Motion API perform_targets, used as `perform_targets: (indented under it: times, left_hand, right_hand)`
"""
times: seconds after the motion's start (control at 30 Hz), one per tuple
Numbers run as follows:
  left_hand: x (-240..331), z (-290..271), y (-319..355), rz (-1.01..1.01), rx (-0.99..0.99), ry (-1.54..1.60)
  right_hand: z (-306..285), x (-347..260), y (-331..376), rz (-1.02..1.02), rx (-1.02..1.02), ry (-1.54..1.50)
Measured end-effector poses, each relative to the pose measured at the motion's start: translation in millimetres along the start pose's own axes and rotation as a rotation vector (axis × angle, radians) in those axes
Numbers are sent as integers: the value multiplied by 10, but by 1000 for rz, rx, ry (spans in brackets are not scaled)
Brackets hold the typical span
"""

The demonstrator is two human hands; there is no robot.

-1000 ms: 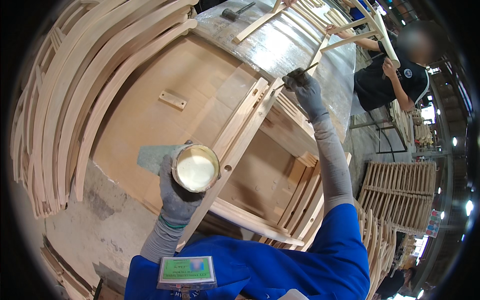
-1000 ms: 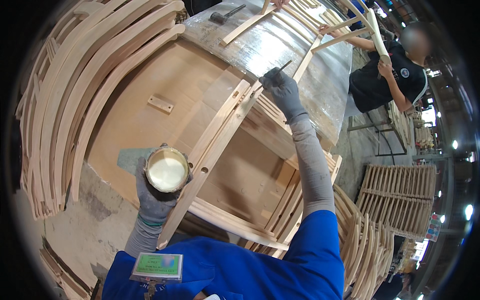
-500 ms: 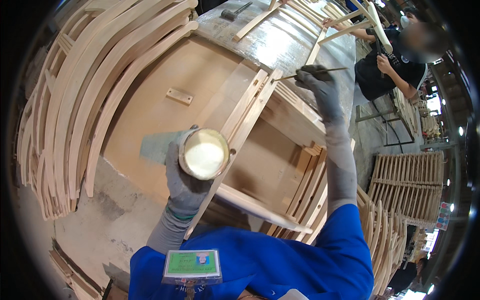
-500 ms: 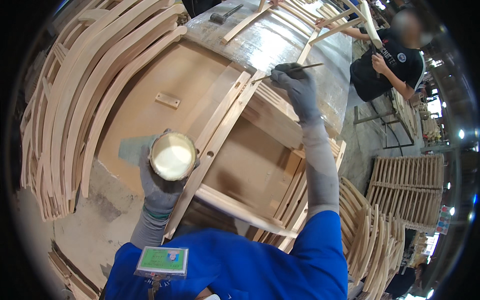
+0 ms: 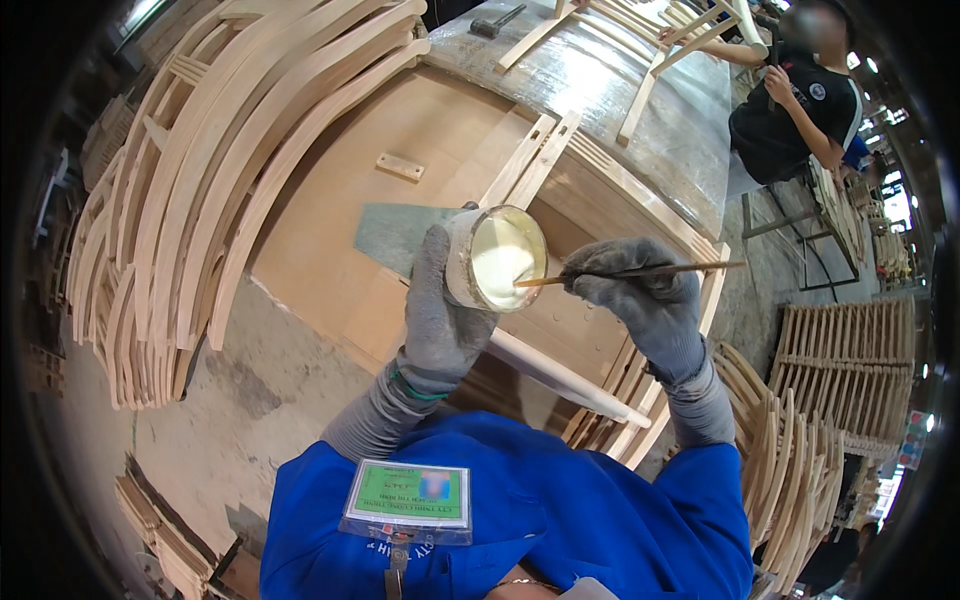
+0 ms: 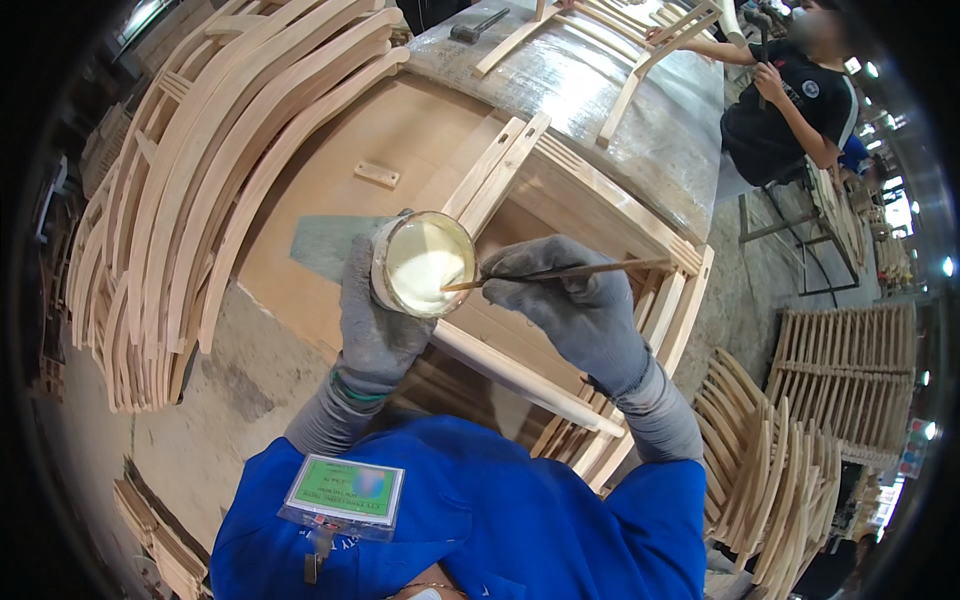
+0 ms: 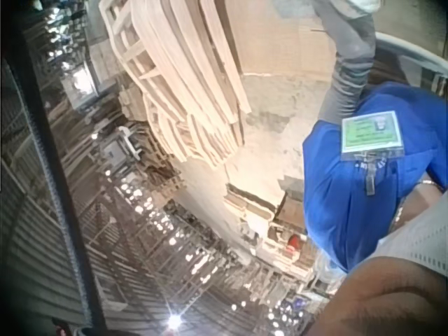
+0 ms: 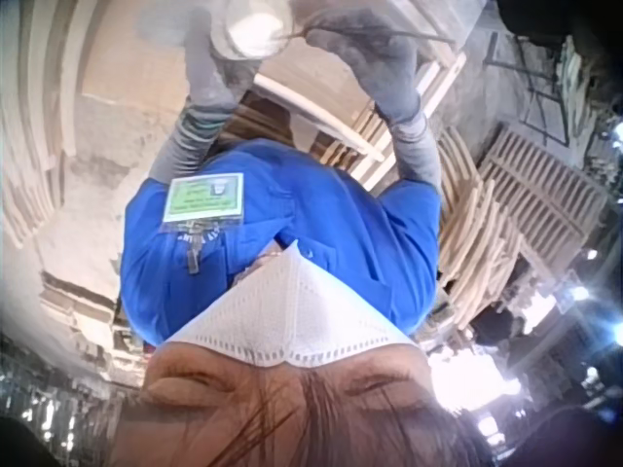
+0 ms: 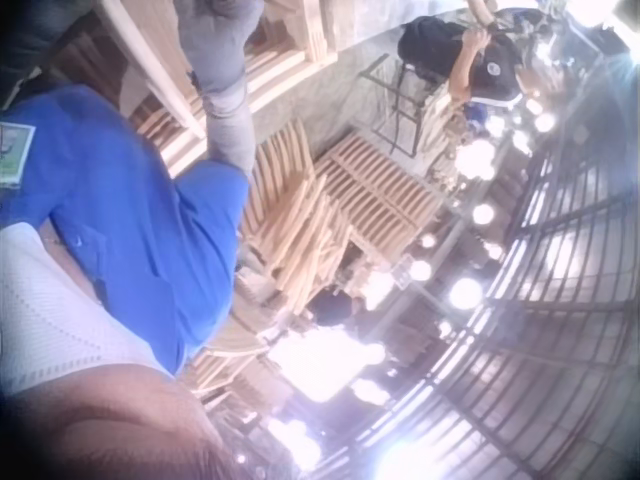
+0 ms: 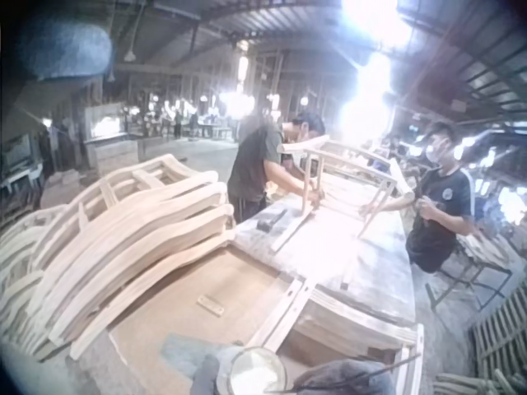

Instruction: The person mixes a white substance in a can using a power drill, then walks to a workbench and applies the substance to wooden chair frames with a brush. The person handles multiple chair frames, applying the finish to various parts of the wood.

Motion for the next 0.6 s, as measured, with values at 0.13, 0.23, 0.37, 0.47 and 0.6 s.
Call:
perform_targets:
  times: [0.13, 0.23, 0.37, 0.47, 0.6]
  left_hand:
    - [-84, 77, 60, -36, -17, -2]
    - [-243, -1, 39, -115, -44, 67]
    - [-468, 30, 58, -253, -92, 7]
    - [-697, 166, 76, -287, -75, -94]
    - [-937, 248, 13, -402, -22, -75]
  right_hand:
    - [-61, 27, 77, 136, 179, -458]
    - [-229, 276, 200, 258, 291, -656]
    - [-483, 525, 426, 293, 263, -806]
    - [-530, 537, 559, 281, 426, -880]
    - [-911, 848, 802, 338, 584, -904]
Point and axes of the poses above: each hand's wrist, its own y-axis away from the middle knuckle, its own z-axis out of the palm, x = y × z, the point moved 2 cm from there along -y, towards the middle knuckle, and after that the axes turned 6 degrees about x, right-handed, at the moved point
